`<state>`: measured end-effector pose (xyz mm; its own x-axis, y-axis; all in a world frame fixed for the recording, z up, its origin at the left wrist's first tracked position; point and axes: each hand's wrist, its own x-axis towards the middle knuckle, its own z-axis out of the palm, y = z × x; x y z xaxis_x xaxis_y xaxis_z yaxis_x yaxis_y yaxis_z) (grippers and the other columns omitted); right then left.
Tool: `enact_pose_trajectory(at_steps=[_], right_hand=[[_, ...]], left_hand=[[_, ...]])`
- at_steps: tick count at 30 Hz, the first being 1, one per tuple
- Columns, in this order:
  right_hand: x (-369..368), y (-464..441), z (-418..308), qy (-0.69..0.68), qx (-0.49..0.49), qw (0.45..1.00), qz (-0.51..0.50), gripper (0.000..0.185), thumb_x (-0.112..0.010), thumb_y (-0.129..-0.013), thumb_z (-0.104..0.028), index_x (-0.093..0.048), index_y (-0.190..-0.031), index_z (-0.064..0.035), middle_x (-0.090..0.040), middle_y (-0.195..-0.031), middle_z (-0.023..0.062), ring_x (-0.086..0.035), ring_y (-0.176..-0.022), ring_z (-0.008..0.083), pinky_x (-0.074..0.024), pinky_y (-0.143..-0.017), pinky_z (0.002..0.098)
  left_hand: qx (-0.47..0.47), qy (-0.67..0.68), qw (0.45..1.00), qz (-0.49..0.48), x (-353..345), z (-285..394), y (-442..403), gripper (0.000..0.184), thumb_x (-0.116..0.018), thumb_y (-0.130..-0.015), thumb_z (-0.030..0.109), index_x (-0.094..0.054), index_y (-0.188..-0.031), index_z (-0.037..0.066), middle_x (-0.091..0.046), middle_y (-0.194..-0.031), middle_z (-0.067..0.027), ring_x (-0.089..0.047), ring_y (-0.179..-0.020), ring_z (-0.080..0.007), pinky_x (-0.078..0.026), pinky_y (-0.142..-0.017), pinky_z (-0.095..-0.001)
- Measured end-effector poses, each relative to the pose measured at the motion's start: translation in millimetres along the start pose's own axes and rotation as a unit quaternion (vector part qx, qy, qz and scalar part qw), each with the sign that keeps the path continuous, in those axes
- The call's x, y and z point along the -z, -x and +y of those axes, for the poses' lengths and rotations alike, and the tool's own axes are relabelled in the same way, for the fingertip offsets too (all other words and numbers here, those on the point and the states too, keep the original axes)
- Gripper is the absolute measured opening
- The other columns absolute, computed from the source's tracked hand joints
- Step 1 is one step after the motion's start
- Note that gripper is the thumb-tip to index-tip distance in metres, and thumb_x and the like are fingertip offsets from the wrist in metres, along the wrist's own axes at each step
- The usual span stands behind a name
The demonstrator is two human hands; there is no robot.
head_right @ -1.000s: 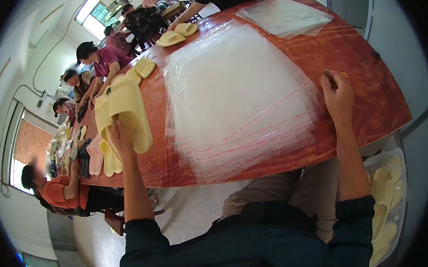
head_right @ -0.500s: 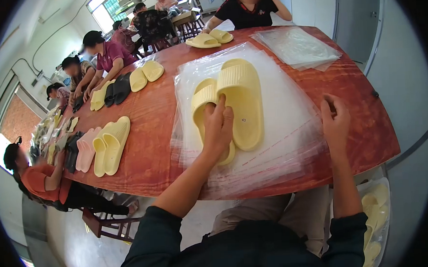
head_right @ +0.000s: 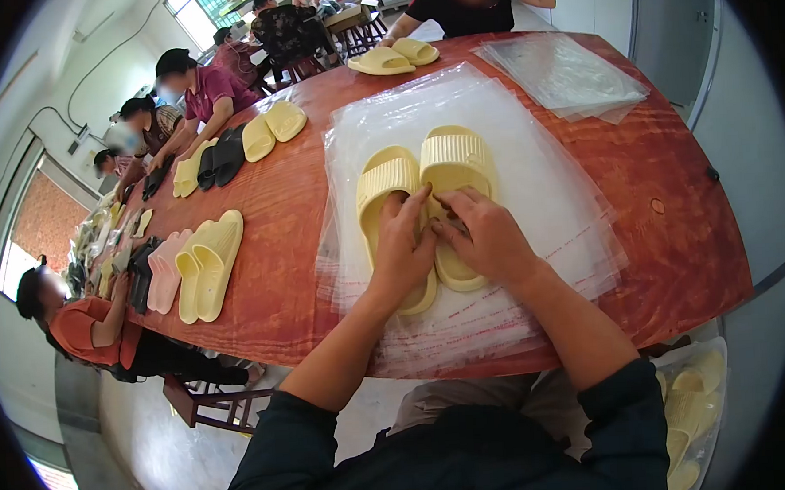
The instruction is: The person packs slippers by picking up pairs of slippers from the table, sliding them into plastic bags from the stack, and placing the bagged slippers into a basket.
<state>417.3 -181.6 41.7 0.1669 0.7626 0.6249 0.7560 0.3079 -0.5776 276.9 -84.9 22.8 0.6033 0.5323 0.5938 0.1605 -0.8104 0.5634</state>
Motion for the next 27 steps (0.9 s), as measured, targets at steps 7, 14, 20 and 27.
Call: enact_pose_trajectory(at_steps=[7,14,20,27], right_hand=[[9.6,9.5,4.2,-0.015,-0.043,0.999,0.001,0.043,-0.069,-0.087,-0.006,-0.057,-0.128,0.0018,-0.064,-0.110,0.0201,-0.067,-0.093,0.0330,-0.0548,-0.080,0.0380],[17.8,8.9,4.8,0.052,-0.007,0.996,0.066,0.045,-0.070,-0.085,-0.008,-0.057,-0.127,0.0016,-0.061,-0.115,0.0201,-0.062,-0.105,0.0353,-0.0505,-0.091,0.0413],[16.4,9.2,18.0,0.157,-0.039,0.972,0.167,0.053,-0.073,-0.082,-0.009,-0.055,-0.131,-0.0010,-0.058,-0.121,0.0193,-0.059,-0.111,0.0352,-0.0493,-0.094,0.0416],[14.4,12.3,33.5,0.083,-0.138,0.980,0.113,0.060,-0.072,-0.084,-0.011,-0.049,-0.139,-0.0028,-0.059,-0.122,0.0199,-0.060,-0.110,0.0358,-0.0509,-0.093,0.0418]], left_hand=[[0.007,-0.012,0.999,0.032,23.2,10.7,-5.7,0.058,-0.071,-0.083,0.007,-0.051,-0.135,-0.005,-0.060,-0.113,-0.0234,-0.057,-0.111,-0.0402,-0.047,-0.095,-0.0446],[-0.022,-0.264,0.956,0.126,45.3,-2.9,-12.2,0.062,-0.076,-0.078,0.010,-0.053,-0.134,-0.004,-0.056,-0.108,-0.0225,-0.055,-0.100,-0.0359,-0.046,-0.090,-0.0417],[0.083,-0.147,0.983,0.069,41.5,-38.9,-8.7,0.061,-0.073,-0.083,0.014,-0.051,-0.136,-0.007,-0.054,-0.126,-0.0225,-0.053,-0.116,-0.0333,-0.044,-0.098,-0.0386],[0.146,-0.126,0.979,0.070,39.2,-54.9,-10.8,0.054,-0.069,-0.085,0.011,-0.053,-0.132,-0.011,-0.062,-0.118,-0.0259,-0.063,-0.102,-0.0348,-0.050,-0.092,-0.0425]])
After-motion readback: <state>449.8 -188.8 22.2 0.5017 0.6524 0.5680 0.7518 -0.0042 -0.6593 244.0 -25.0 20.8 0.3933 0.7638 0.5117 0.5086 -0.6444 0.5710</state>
